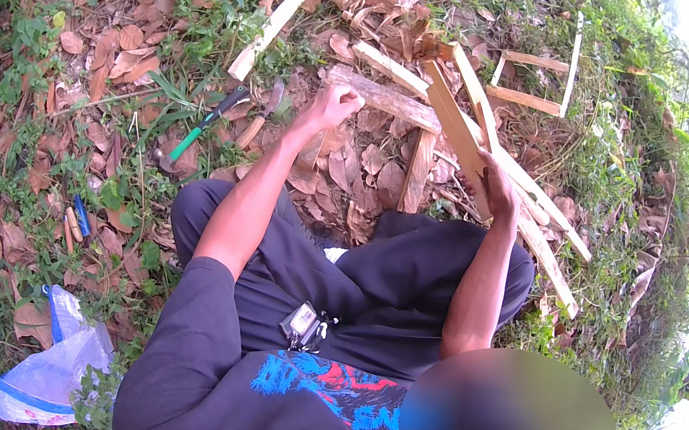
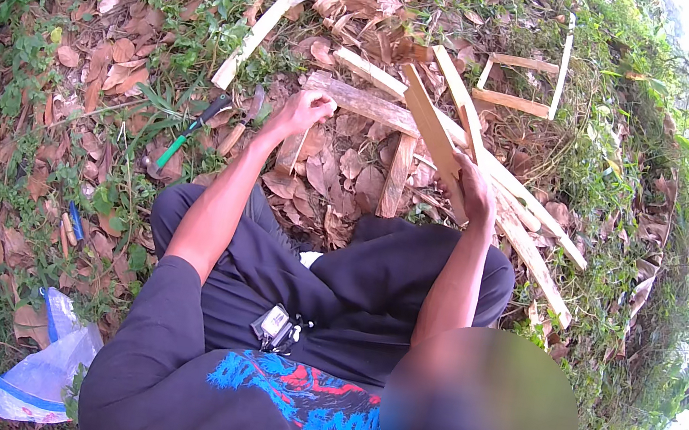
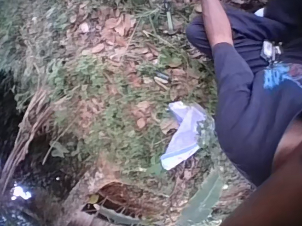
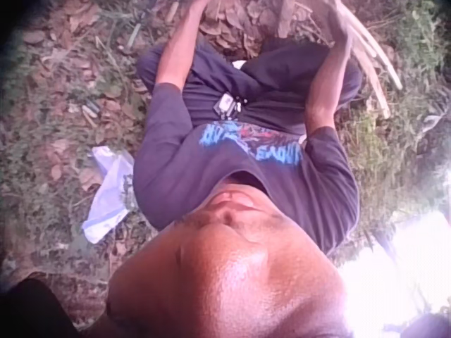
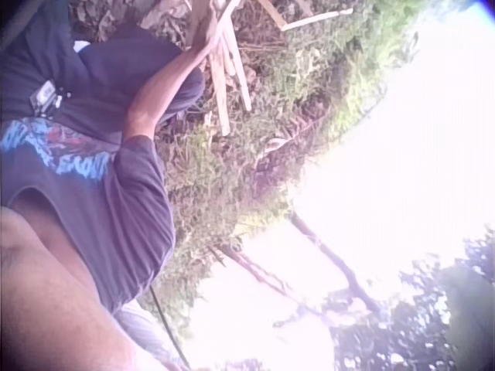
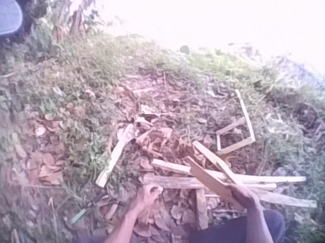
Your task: The person sits on the ground and arranges several thin wooden strips into a neat stack. They use a green-handled knife to scrape and smooth the edges of the wood pieces while organizing them.
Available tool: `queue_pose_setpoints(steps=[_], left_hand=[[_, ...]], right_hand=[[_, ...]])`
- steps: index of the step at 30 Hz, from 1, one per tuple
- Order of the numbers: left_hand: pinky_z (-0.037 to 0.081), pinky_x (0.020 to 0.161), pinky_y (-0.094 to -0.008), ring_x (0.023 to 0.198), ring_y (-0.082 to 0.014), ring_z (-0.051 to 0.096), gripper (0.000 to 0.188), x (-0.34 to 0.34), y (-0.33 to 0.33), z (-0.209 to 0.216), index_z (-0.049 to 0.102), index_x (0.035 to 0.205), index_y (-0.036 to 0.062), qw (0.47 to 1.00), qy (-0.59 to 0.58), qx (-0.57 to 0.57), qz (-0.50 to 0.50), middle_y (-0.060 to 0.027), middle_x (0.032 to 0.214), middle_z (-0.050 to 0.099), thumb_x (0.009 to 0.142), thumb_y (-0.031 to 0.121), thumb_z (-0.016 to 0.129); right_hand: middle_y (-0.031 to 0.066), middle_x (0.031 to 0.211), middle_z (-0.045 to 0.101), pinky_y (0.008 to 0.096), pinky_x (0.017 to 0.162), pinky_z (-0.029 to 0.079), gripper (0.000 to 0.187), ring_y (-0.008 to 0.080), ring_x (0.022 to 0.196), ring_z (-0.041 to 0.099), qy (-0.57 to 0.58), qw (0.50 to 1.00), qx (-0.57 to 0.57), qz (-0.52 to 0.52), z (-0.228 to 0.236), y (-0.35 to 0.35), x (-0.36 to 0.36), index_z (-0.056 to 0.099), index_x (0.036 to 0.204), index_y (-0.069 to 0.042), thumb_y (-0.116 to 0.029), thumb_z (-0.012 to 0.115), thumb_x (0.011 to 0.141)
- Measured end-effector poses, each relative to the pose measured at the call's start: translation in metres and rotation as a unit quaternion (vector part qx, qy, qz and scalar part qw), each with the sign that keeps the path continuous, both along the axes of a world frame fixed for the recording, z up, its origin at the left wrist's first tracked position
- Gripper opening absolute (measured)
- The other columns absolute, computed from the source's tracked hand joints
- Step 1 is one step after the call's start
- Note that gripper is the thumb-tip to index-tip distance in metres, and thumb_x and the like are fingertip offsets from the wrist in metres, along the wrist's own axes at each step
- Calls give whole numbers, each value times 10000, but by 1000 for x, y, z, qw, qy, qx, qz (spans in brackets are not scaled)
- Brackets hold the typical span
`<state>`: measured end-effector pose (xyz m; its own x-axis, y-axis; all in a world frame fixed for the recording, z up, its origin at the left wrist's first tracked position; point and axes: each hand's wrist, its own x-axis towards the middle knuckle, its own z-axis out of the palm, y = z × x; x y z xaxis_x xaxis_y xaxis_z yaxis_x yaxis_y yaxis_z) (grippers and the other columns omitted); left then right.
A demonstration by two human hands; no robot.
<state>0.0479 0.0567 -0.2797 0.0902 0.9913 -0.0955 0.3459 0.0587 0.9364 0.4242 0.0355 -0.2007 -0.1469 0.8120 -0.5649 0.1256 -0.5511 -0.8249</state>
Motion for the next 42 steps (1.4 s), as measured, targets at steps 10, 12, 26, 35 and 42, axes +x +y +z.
queue_pose_setpoints(steps=[10,12,26,35,42], left_hand=[[492,596,-250,782,-128,668,597,7,-11,30,489,1277,10,943,-316,-107,9,-93,990,683,881,429,646],[487,563,-227,743,-128,660,479,10,-11,28,537,1196,16,909,-386,-155,18,-76,930,677,899,377,644],[465,467,-238,566,-103,578,276,-92,12,15,609,920,29,889,-310,-53,333,-43,744,629,947,300,558],[578,519,-275,596,-199,633,316,-56,29,-17,535,956,-75,749,-477,-9,461,-156,810,630,967,240,545],[566,534,-266,657,-183,636,335,-109,20,-9,557,958,-84,686,-425,54,588,-156,859,639,962,251,548]], right_hand=[[153,836,667,269,515,470,471,155,561,559,104,988,-91,66,18,-32,-56,490,1228,-29,-413,366,986],[155,868,669,281,539,495,469,163,579,581,109,984,-89,111,10,-31,-53,482,1251,-27,-401,389,983],[99,924,629,341,828,526,415,195,887,628,43,986,154,-39,69,-57,42,545,1171,45,-318,418,1016],[43,921,607,278,763,508,169,121,842,598,-93,956,198,-196,62,-121,107,509,1109,-59,-184,502,995],[176,1030,635,382,827,507,390,305,937,623,-417,905,23,78,-2,-101,169,477,1187,-15,-289,572,927]])
